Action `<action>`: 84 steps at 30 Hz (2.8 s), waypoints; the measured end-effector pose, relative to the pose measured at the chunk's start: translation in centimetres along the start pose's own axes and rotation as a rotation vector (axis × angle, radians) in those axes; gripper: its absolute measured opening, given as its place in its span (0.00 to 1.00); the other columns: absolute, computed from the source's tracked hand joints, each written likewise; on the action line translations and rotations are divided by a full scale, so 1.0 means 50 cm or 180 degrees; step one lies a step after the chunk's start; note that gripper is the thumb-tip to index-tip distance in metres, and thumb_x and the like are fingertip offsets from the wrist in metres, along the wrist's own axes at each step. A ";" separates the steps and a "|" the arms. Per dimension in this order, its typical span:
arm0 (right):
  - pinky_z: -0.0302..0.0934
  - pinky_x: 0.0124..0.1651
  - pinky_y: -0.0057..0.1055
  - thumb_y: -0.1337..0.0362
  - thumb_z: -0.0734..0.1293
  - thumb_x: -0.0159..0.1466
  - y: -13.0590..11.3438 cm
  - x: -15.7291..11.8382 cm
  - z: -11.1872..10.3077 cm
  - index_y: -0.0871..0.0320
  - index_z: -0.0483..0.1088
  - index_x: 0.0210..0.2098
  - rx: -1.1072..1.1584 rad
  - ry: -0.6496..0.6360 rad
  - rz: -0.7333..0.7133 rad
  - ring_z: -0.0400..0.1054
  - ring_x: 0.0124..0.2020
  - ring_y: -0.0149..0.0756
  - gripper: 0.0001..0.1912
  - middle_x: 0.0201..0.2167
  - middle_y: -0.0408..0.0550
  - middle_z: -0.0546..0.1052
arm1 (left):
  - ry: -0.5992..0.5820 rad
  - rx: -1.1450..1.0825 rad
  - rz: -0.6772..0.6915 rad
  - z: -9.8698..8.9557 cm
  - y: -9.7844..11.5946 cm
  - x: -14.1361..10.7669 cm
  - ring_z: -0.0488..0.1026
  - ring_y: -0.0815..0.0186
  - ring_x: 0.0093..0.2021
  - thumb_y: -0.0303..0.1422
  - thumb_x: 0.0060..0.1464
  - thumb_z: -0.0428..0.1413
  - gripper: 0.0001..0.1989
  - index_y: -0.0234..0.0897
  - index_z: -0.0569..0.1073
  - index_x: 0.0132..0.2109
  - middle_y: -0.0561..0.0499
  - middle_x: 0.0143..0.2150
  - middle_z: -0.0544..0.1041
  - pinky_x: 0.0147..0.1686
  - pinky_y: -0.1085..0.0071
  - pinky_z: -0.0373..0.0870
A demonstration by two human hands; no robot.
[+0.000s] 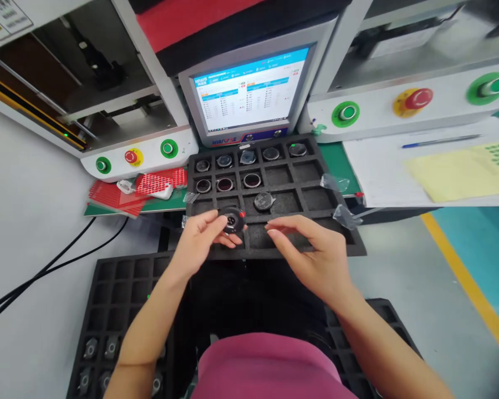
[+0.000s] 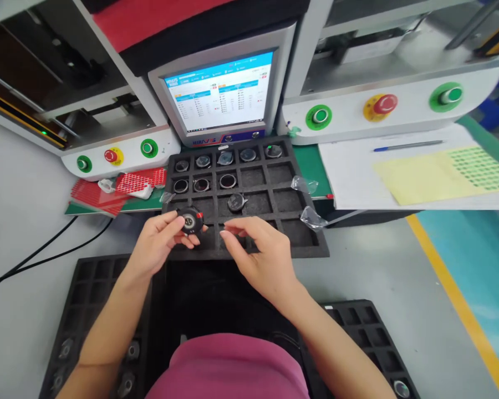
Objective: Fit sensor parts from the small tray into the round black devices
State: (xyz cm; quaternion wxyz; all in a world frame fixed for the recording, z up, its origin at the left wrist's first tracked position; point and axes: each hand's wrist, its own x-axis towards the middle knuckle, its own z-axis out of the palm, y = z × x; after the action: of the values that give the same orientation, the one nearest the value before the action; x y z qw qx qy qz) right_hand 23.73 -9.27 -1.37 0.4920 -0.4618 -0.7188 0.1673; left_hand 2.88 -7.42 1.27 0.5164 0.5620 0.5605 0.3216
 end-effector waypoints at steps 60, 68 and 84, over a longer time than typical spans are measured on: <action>0.69 0.56 0.50 0.56 0.73 0.62 -0.026 0.004 0.266 0.56 0.67 0.54 0.0130 -0.0789 0.0983 0.75 0.55 0.51 0.24 0.46 0.55 0.81 | 0.2408 -0.1899 -0.0254 -0.082 -0.192 -0.125 0.80 0.67 0.25 0.44 0.53 0.68 0.17 0.32 0.81 0.38 0.45 0.35 0.86 0.27 0.74 0.79; 0.64 0.60 0.47 0.66 0.68 0.58 -0.027 0.022 0.294 0.55 0.61 0.55 0.0294 -0.0565 0.1158 0.77 0.39 0.40 0.27 0.30 0.38 0.78 | 0.2109 -0.2010 -0.0084 -0.062 -0.192 -0.125 0.72 0.72 0.25 0.45 0.60 0.61 0.16 0.34 0.79 0.36 0.47 0.34 0.84 0.25 0.76 0.68; 0.68 0.53 0.48 0.69 0.67 0.59 -0.034 0.029 0.308 0.56 0.60 0.58 0.0304 -0.0701 0.1282 0.77 0.41 0.44 0.28 0.32 0.41 0.80 | 0.2439 -0.2839 -0.0022 -0.039 -0.166 -0.107 0.62 0.77 0.23 0.46 0.56 0.66 0.18 0.34 0.73 0.33 0.48 0.32 0.82 0.22 0.80 0.61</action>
State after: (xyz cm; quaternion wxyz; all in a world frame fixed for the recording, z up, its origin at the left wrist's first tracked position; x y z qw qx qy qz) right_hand 9.48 -5.66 -6.51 0.3886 -0.5511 -0.6528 0.3452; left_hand -2.29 -13.46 -4.86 0.4646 0.1323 0.5195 0.7048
